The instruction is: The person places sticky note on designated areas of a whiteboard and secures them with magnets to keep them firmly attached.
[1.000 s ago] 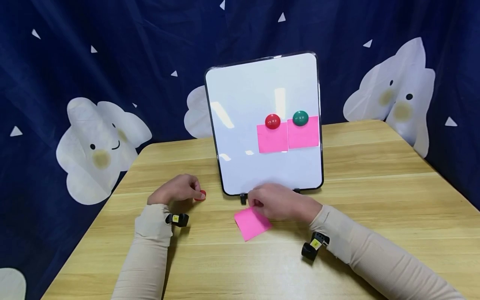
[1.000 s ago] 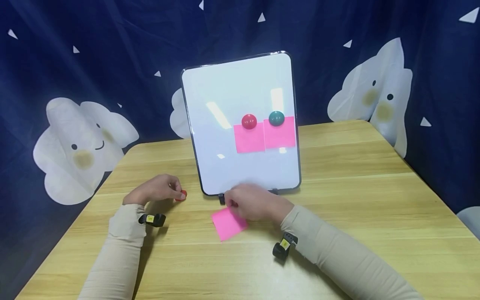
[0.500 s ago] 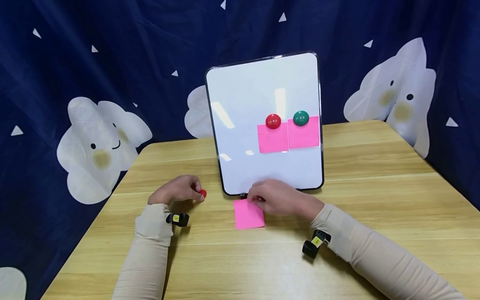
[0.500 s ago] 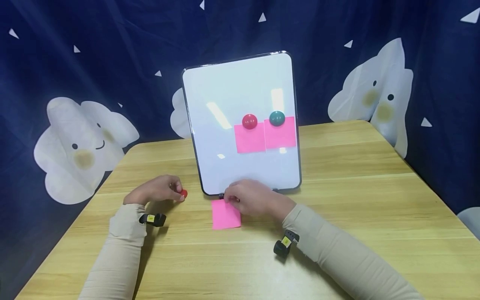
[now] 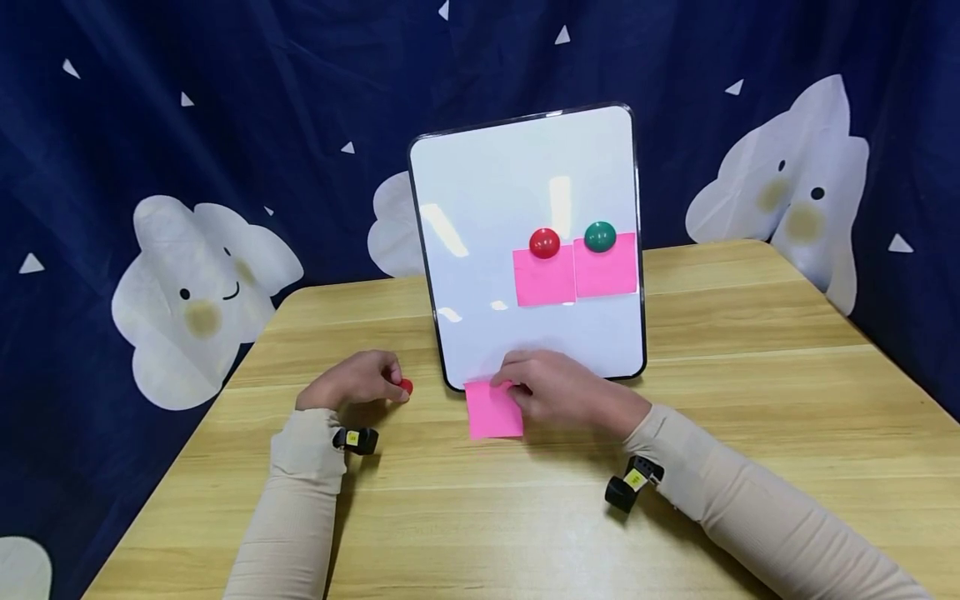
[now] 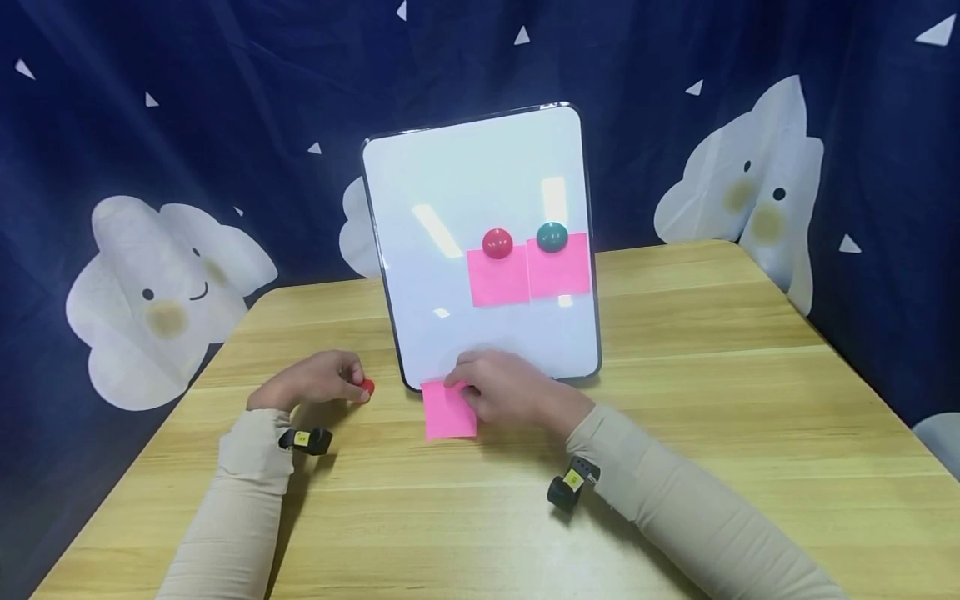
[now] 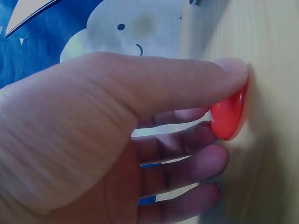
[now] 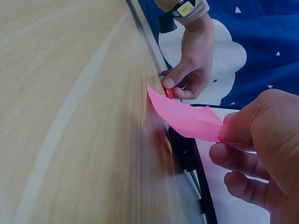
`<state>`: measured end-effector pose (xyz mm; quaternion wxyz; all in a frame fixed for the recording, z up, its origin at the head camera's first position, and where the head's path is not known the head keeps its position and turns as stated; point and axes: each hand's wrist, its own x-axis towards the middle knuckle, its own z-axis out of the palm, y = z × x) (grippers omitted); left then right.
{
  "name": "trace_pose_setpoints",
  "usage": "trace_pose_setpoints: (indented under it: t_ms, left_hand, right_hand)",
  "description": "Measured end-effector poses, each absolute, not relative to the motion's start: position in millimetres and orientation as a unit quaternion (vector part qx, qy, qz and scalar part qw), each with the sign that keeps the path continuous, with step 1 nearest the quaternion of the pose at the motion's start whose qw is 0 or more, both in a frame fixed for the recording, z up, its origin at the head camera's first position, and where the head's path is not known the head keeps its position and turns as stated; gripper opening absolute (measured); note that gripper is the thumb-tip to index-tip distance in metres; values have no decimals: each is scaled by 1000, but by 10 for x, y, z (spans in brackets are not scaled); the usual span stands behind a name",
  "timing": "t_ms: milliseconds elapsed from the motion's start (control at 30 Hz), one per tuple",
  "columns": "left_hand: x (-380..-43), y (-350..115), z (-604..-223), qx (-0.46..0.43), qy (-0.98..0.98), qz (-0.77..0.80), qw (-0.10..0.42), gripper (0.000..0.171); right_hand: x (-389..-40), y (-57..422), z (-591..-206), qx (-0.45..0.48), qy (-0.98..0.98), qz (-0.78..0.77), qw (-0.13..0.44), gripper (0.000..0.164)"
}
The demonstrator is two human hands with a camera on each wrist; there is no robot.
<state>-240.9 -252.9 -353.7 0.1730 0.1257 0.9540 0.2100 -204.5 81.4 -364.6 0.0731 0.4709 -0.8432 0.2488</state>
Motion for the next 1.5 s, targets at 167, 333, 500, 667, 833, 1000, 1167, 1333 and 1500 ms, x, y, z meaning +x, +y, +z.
trace_pose_setpoints:
  t_ms: [167, 333, 500, 667, 833, 1000, 1167, 1333, 1500]
  left_hand:
    - [-2401, -2529, -3539, 118, 955, 210, 173, 23]
    - [-2398, -2529, -3527, 124, 954, 213, 173, 24]
    - [-2402, -2541, -3537, 131, 953, 213, 171, 24]
    - [-2403, -2556, -3559, 131, 952, 217, 169, 25]
    - [-2398, -2568, -3557, 130, 952, 220, 168, 25]
    - [-2393, -2565, -3549, 131, 952, 220, 167, 24]
    - [-2395, -2554, -3559, 127, 950, 231, 170, 23]
    - [-2392, -2543, -3580, 123, 948, 240, 169, 23]
    - [-2398, -2545, -3579, 118, 948, 240, 171, 23]
  right_hand:
    - [-2056, 822, -3614, 461, -846, 257, 72, 27]
    - [-2077, 834, -3608, 457, -844, 270, 73, 26]
    - [-2093, 835, -3607, 451, -845, 278, 73, 27]
    - [-2096, 830, -3581, 445, -847, 278, 85, 26]
    - [-2111, 844, -3545, 443, -843, 282, 115, 25]
    - [-2148, 870, -3491, 434, -840, 292, 142, 26]
    - [-2203, 892, -3423, 427, -834, 310, 160, 25]
    - [-2273, 922, -3375, 424, -825, 333, 168, 27]
    - [-2327, 930, -3330, 413, -824, 343, 185, 28]
